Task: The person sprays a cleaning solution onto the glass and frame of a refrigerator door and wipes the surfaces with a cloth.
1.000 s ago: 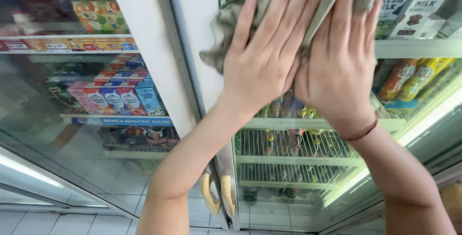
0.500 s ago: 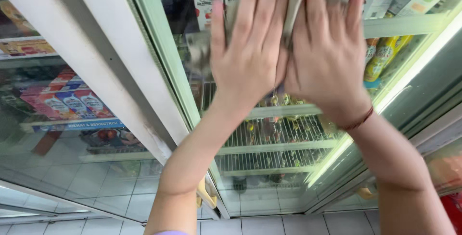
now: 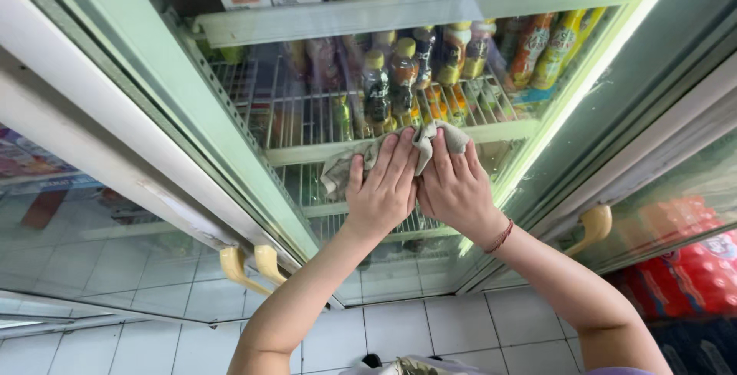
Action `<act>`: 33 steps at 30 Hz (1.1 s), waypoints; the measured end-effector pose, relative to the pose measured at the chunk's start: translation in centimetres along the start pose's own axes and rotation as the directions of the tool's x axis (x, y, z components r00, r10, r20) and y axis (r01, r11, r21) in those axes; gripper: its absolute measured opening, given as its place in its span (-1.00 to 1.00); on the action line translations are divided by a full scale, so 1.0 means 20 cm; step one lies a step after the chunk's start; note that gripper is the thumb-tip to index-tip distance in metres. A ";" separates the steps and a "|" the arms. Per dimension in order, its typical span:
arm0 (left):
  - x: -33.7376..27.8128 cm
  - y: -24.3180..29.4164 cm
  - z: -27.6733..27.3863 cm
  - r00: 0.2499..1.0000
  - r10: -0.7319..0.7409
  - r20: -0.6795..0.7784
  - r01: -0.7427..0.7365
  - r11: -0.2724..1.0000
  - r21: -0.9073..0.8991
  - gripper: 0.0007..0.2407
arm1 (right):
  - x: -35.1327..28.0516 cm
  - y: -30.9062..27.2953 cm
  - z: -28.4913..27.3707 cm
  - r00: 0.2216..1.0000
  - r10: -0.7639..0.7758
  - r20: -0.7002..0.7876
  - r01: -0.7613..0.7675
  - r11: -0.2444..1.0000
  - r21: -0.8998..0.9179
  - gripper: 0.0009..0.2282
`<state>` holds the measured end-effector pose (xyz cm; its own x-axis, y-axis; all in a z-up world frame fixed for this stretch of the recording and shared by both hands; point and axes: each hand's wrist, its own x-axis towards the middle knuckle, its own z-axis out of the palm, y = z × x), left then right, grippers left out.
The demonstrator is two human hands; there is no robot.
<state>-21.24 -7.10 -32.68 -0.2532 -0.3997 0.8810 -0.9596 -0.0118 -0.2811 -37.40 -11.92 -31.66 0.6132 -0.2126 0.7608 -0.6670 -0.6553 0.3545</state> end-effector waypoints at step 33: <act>0.93 0.59 -0.03 0.950 -0.057 0.306 0.146 0.949 -0.278 -0.61 | -0.02 0.87 -0.43 1.000 0.021 0.018 -0.010 0.886 -0.464 -0.49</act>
<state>-37.37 -14.06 -19.40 -0.1487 -0.6600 0.7364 -0.9821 0.1855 -0.0321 -52.83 -17.02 -21.08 0.6064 -0.2399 0.7581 -0.7936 -0.2414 0.5585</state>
